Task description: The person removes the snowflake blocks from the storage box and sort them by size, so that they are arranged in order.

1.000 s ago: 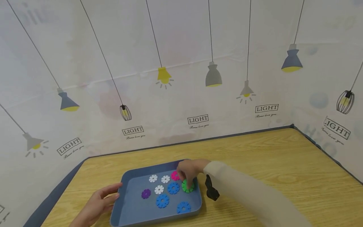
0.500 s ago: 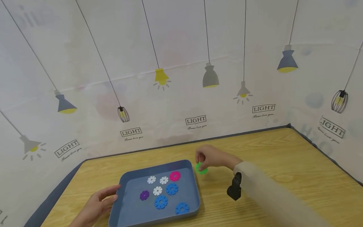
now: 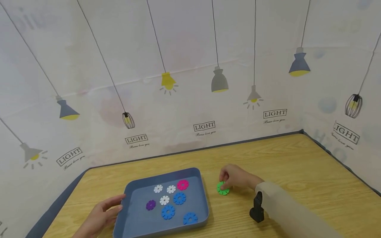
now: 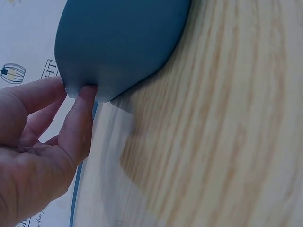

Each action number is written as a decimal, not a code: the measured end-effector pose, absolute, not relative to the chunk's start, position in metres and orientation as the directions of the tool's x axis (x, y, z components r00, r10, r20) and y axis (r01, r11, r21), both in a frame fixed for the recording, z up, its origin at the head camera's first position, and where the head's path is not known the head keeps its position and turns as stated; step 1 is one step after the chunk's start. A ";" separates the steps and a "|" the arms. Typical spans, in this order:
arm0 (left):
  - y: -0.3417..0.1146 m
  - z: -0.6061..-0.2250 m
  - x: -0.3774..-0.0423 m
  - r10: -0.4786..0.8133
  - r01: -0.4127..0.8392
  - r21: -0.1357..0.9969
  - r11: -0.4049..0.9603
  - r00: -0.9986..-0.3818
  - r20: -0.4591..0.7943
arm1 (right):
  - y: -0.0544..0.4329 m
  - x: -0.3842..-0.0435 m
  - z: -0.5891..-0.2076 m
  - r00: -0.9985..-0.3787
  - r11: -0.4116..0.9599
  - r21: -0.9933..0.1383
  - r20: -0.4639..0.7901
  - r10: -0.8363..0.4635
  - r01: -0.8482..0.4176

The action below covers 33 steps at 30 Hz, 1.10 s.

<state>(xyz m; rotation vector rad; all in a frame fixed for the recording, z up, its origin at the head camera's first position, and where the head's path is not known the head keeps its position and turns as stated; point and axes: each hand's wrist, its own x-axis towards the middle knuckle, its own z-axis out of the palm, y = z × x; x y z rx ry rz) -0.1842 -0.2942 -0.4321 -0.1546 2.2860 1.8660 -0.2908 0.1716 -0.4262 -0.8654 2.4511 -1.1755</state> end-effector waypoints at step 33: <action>-0.292 -0.431 -0.182 0.017 -0.216 0.950 0.224 -0.974 -0.226 | 0.138 -0.278 -0.393 -0.717 0.423 -0.757 0.085 -0.692 -0.498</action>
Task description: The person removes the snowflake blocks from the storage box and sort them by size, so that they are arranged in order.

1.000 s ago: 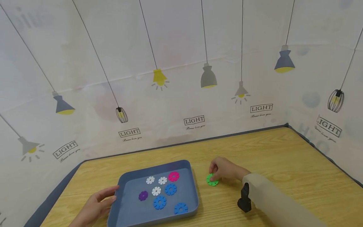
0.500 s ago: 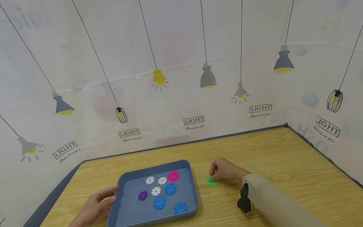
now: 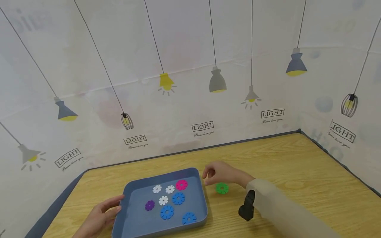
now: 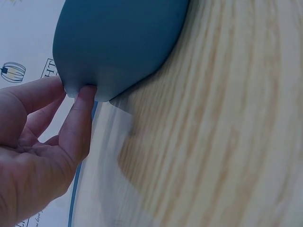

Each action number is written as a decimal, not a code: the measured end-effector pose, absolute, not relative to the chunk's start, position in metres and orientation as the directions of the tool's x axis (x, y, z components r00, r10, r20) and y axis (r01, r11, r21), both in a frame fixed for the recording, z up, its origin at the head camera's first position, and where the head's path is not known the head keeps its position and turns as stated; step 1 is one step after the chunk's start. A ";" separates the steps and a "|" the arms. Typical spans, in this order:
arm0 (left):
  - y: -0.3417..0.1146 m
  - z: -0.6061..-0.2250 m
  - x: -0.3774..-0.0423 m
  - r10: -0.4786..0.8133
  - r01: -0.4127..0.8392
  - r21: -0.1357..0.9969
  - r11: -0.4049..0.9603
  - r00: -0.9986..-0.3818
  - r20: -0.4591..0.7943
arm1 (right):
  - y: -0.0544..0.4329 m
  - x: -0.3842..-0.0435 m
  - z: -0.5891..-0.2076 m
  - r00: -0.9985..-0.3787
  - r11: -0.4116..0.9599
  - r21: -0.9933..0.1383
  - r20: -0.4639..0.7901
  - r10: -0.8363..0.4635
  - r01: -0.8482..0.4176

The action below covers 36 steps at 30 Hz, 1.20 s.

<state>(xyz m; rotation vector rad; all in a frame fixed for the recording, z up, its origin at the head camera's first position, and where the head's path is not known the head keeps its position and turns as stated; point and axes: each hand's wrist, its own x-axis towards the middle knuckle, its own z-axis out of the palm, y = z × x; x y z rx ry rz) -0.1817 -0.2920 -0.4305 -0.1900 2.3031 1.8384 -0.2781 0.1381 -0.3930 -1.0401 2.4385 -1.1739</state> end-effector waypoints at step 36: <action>-0.292 -0.430 -0.181 0.034 -0.217 0.956 0.196 -0.973 -0.228 | 0.039 -0.267 -0.398 -0.270 0.503 -0.627 -0.434 -0.860 -0.595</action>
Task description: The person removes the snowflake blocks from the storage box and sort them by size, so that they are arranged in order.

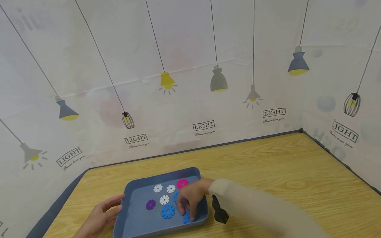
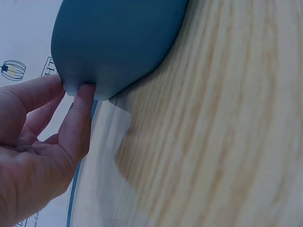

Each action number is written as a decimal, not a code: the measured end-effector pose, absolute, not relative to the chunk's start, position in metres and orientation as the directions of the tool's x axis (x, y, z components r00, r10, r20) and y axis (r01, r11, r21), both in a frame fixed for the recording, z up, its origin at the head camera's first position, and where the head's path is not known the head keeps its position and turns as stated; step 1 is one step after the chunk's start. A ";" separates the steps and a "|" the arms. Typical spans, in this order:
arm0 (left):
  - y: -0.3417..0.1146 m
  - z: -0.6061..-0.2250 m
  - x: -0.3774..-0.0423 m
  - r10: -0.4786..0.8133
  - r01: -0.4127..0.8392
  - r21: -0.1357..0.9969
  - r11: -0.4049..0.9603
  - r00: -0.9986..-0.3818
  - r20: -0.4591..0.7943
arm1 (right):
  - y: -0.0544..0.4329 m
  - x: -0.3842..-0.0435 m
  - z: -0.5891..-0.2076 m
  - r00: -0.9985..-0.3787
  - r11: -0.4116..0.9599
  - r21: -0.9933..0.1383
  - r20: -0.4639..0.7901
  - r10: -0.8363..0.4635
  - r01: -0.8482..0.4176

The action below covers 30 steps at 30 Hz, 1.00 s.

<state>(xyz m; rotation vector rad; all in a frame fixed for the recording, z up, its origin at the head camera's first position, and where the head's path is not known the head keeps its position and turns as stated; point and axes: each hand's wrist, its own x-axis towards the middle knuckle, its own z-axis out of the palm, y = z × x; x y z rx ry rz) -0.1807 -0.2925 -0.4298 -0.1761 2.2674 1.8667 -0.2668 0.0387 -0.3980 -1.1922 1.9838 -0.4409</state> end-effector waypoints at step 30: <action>-0.294 -0.432 -0.181 0.026 -0.216 0.955 0.204 -0.974 -0.226 | 0.045 -0.265 -0.392 -0.319 0.451 -0.647 -0.318 -0.893 -0.615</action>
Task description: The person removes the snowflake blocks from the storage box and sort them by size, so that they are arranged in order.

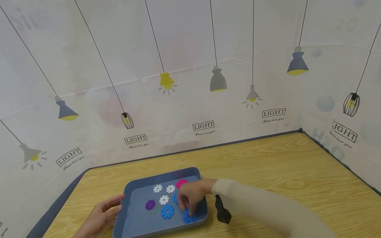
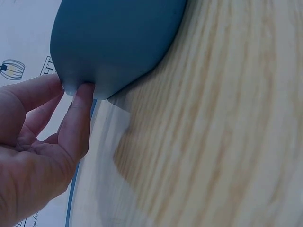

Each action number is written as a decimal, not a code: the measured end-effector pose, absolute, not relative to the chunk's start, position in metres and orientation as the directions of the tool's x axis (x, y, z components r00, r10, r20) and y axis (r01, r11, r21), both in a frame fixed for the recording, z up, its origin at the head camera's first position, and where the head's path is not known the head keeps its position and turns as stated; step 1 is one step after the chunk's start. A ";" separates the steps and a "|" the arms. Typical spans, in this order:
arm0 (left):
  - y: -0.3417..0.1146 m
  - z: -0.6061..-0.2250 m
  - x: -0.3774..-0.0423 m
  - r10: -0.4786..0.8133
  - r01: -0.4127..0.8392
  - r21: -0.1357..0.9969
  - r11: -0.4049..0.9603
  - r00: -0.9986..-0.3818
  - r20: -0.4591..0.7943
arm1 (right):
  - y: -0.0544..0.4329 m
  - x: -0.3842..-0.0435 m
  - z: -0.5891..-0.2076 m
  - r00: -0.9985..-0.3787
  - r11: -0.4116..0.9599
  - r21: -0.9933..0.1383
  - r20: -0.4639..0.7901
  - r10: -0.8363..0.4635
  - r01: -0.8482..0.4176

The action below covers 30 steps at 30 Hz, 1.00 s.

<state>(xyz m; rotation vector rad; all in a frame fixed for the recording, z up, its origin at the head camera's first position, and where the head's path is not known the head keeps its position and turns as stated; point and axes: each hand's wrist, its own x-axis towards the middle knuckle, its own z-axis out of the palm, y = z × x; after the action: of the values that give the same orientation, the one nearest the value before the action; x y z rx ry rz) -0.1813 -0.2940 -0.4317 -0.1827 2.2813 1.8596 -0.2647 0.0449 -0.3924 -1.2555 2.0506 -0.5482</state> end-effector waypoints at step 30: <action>-0.297 -0.431 -0.181 0.063 -0.218 0.949 0.226 -0.969 -0.238 | 0.211 -0.287 -0.411 -0.788 0.464 -0.809 -0.001 -0.616 -0.361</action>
<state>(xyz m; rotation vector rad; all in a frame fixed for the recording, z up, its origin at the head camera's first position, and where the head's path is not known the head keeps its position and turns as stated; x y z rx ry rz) -0.1813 -0.2966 -0.4309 -0.1466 2.2723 1.8190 -0.2865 0.2114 -0.4107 -0.8333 2.4232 -1.2334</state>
